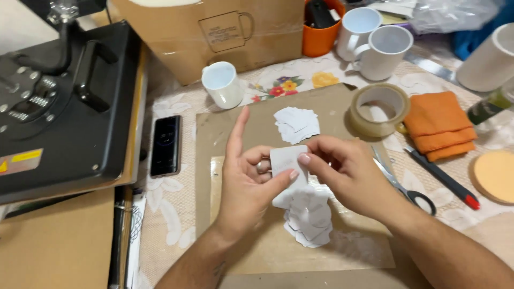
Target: Cutting and peeling individual stickers from a sheet to prepare them for application.
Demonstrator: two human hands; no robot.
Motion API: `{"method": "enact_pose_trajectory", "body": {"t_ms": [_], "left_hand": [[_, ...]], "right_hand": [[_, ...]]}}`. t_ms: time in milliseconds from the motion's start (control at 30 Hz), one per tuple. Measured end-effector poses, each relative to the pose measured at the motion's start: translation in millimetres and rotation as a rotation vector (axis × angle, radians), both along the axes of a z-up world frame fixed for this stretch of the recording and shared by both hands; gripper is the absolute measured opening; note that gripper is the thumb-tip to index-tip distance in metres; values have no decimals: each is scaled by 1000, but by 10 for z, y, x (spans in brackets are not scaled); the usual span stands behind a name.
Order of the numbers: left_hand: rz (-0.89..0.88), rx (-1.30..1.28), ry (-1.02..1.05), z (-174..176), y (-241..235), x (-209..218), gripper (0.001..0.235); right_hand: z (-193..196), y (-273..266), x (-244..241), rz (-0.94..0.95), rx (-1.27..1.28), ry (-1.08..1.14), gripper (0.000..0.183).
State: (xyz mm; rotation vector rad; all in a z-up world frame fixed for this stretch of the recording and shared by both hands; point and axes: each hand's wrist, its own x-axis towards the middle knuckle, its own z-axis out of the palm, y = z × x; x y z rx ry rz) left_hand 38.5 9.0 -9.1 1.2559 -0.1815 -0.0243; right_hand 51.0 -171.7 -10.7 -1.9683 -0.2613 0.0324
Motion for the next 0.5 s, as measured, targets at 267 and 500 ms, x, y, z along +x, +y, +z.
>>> {"method": "enact_pose_trajectory", "body": {"t_ms": [267,500], "left_hand": [[347,401,-17,-954,640,532,44],[450,784,-287,-1496,701,582,10]], "right_hand": [[-401,-49,545,193,-721,160,20],[-811,553,1974,-94,122,234,30]]}}
